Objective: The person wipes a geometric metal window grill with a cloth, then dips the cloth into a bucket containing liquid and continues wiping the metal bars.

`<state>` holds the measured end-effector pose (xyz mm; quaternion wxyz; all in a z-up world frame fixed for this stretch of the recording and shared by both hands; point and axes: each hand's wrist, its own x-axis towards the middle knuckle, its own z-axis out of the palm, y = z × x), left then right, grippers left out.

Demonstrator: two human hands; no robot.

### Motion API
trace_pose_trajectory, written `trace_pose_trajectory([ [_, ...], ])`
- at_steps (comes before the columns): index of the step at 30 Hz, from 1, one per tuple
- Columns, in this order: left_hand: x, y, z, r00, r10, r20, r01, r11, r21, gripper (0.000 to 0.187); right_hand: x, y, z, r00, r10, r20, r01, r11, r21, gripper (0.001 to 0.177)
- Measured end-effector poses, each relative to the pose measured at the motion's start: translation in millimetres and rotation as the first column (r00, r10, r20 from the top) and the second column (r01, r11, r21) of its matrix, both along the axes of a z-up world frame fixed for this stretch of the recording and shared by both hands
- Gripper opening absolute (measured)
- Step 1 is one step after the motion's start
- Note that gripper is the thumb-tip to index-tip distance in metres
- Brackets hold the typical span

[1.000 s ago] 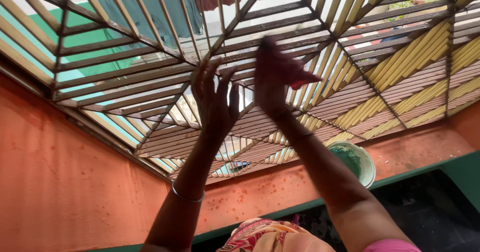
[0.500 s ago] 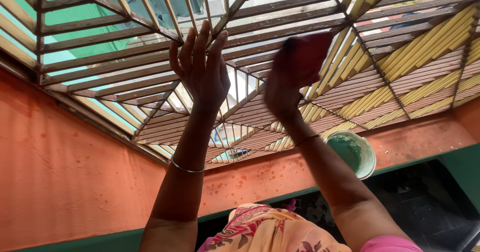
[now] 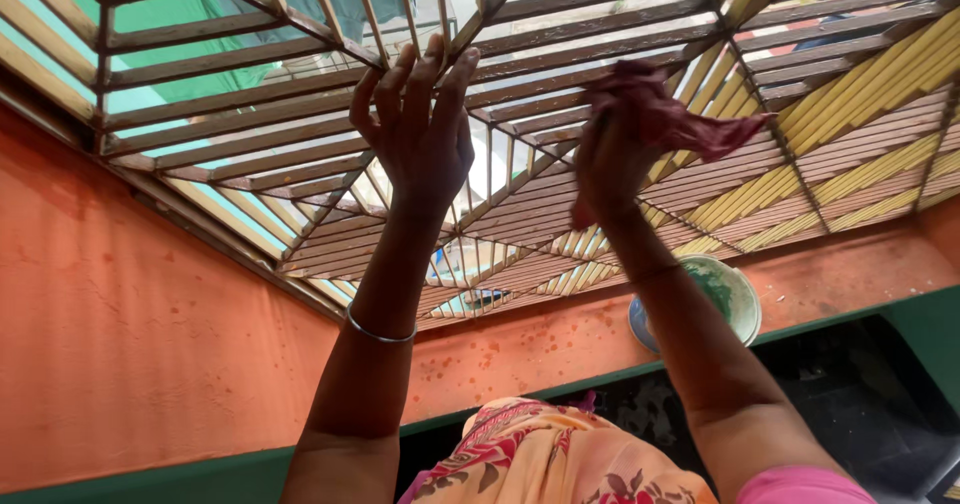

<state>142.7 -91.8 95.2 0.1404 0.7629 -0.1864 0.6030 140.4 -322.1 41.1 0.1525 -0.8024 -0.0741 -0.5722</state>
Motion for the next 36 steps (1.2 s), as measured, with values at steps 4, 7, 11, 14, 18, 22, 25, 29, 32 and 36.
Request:
trace_pose_trajectory([
  [4,-3.6,-5.9,3.0,1.0,-0.021,-0.011,0.021,0.999,-0.05,0.026,-11.4,82.3,-11.6,0.972,0.229,-0.055,-0.233,0.97,-0.07,0.023],
  [7,-0.4,-2.6,3.8,1.0,0.008,0.001,-0.008,1.0,0.0,0.03,-20.6,75.1,3.6,0.88,0.473,-0.044,-0.475,0.871,-0.126,0.03],
  [11,2.2,-3.8,1.0,0.999,0.029,0.021,-0.029,1.0,0.011,0.024,-28.9,47.2,-0.8,0.839,0.528,-0.129,-0.535,0.845,-0.017,0.016],
  [14,1.7,-4.8,-1.8,0.999,0.023,0.027,-0.022,1.0,-0.008,0.022,-27.8,48.3,-6.0,0.892,0.433,-0.127,-0.446,0.89,-0.096,0.026],
  [18,4.6,-5.6,-0.8,0.999,0.034,0.025,-0.034,0.999,-0.002,0.022,-25.7,44.2,-0.7,0.949,0.3,-0.1,-0.315,0.924,-0.217,0.044],
  [22,5.0,-3.5,-2.9,0.999,0.021,0.047,-0.021,1.0,-0.003,0.022,-25.9,-24.8,14.8,0.929,0.337,-0.15,-0.362,0.912,-0.193,0.019],
  [25,6.2,-5.7,-5.6,0.999,0.023,0.023,-0.023,1.0,-0.019,0.024,-17.2,6.8,-10.2,0.994,0.099,-0.051,-0.105,0.983,-0.152,0.021],
  [29,6.6,-10.7,-6.8,1.0,0.026,0.016,-0.026,0.999,-0.042,0.024,-20.1,54.0,-32.1,0.883,0.403,-0.24,-0.424,0.905,-0.041,0.025],
  [32,6.7,-13.5,-9.2,1.0,0.009,-0.023,-0.011,0.998,-0.055,0.026,-21.5,45.0,-33.7,0.979,0.178,-0.097,-0.202,0.903,-0.378,0.03],
  [36,10.2,-17.2,-11.3,0.999,0.034,0.003,-0.034,0.997,-0.074,0.026,-42.8,40.5,-38.8,0.906,0.385,-0.174,-0.414,0.893,-0.179,0.027],
])
